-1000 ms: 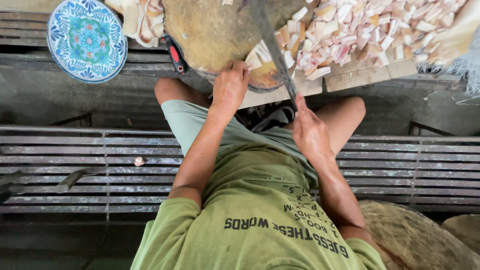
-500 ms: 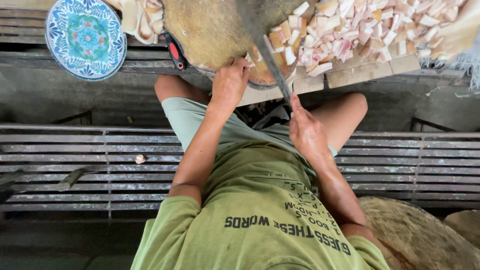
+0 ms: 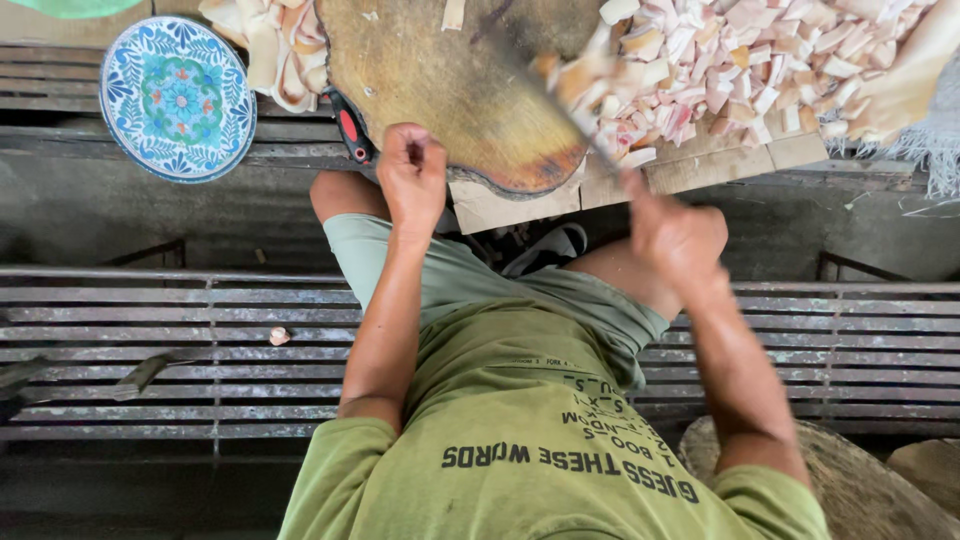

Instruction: The person uses a large knife to chop pieces of pork fat into smaller cubes on a wooden cutting board. The chopped pieces accumulate on the board as the person continues to slice the meat.

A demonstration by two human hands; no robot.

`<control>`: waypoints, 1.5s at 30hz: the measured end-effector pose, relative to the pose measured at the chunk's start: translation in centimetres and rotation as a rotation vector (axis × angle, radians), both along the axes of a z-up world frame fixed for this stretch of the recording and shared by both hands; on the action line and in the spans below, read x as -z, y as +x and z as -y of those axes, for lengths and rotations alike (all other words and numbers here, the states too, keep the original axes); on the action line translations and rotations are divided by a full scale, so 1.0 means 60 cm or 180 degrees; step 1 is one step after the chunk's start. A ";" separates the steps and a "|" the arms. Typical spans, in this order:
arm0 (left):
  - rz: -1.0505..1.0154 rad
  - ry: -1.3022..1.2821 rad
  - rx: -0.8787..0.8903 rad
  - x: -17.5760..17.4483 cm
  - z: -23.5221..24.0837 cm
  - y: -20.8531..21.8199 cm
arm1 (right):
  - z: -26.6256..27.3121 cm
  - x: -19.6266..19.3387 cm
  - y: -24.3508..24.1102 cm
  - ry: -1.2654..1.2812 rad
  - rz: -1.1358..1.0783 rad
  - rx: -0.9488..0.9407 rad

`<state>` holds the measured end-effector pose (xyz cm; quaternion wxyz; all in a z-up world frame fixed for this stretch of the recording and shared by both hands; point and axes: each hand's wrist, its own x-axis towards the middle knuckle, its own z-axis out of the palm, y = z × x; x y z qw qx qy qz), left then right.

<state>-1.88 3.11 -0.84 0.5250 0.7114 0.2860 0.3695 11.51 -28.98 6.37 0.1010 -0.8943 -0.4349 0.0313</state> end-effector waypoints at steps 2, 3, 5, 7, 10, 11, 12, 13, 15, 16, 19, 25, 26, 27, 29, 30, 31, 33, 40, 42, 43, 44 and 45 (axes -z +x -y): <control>-0.0057 0.0025 0.0074 -0.010 0.010 0.012 | -0.004 0.000 0.074 -0.0077 0.0252 0.0368; -0.0082 0.0039 0.0104 -0.017 0.014 0.018 | -0.005 0.000 0.100 0.0089 0.0304 0.0553; -0.0151 0.0104 0.0127 -0.028 0.024 0.029 | -0.007 0.002 0.121 0.0582 0.0344 0.0711; -0.0243 0.0230 0.0074 -0.030 0.024 0.034 | -0.021 0.012 0.114 0.1154 -0.0026 0.0883; -0.0318 0.0808 -0.0214 -0.010 0.007 0.029 | -0.047 0.042 0.051 0.2129 -0.1434 0.1197; -0.0274 0.1213 -0.0408 0.002 -0.011 0.021 | -0.059 0.055 0.027 0.2484 -0.2054 0.1282; -0.0236 0.1622 -0.0591 0.016 -0.032 0.011 | -0.074 0.068 0.007 0.2616 -0.2664 0.1479; -0.0355 0.1549 -0.0909 0.032 -0.055 0.001 | -0.088 0.079 -0.012 0.2726 -0.3282 0.1673; -0.0567 0.1410 -0.1513 0.066 -0.106 -0.016 | -0.112 0.097 -0.041 0.2507 -0.3406 0.1598; -0.0815 0.1245 -0.1372 0.085 -0.127 -0.022 | -0.121 0.103 -0.050 0.2407 -0.3455 0.1561; -0.1338 0.0856 -0.1003 0.145 -0.169 -0.033 | -0.122 0.109 -0.066 0.2660 -0.3811 0.1748; -0.1416 0.0630 -0.0492 0.242 -0.266 -0.019 | -0.090 0.116 -0.122 0.2636 -0.6830 0.2335; -0.1241 0.0447 -0.0263 0.252 -0.283 -0.020 | -0.082 0.120 -0.131 0.2806 -0.6970 0.2193; -0.1065 0.0261 -0.0035 0.257 -0.292 -0.025 | -0.074 0.124 -0.138 0.2980 -0.7104 0.2045; -0.0789 -0.0861 -0.0445 0.248 -0.312 -0.024 | -0.071 0.133 -0.136 0.3060 -0.6836 0.1985; -0.0667 -0.1418 -0.0638 0.237 -0.316 -0.026 | -0.071 0.137 -0.137 0.2959 -0.6461 0.2111; -0.0788 -0.1637 -0.0538 0.224 -0.320 -0.025 | -0.074 0.142 -0.137 0.2854 -0.6086 0.2230; -0.1055 -0.2102 -0.0304 0.199 -0.316 -0.020 | -0.073 0.147 -0.145 0.2925 -0.5885 0.2377; -0.0518 -0.2030 -0.0040 0.172 -0.292 0.014 | -0.055 0.143 -0.153 0.3240 -0.5213 0.1945; -0.0451 -0.2287 -0.0188 0.172 -0.294 0.008 | -0.048 0.142 -0.154 0.3372 -0.5257 0.1750; -0.0643 -0.2432 -0.0193 0.170 -0.296 0.004 | -0.047 0.142 -0.154 0.3433 -0.5278 0.1646; -0.0832 -0.2576 -0.0193 0.165 -0.298 0.001 | -0.047 0.143 -0.152 0.3388 -0.5270 0.1650; -0.1022 -0.2718 -0.0190 0.157 -0.300 0.000 | -0.048 0.144 -0.151 0.3343 -0.5262 0.1654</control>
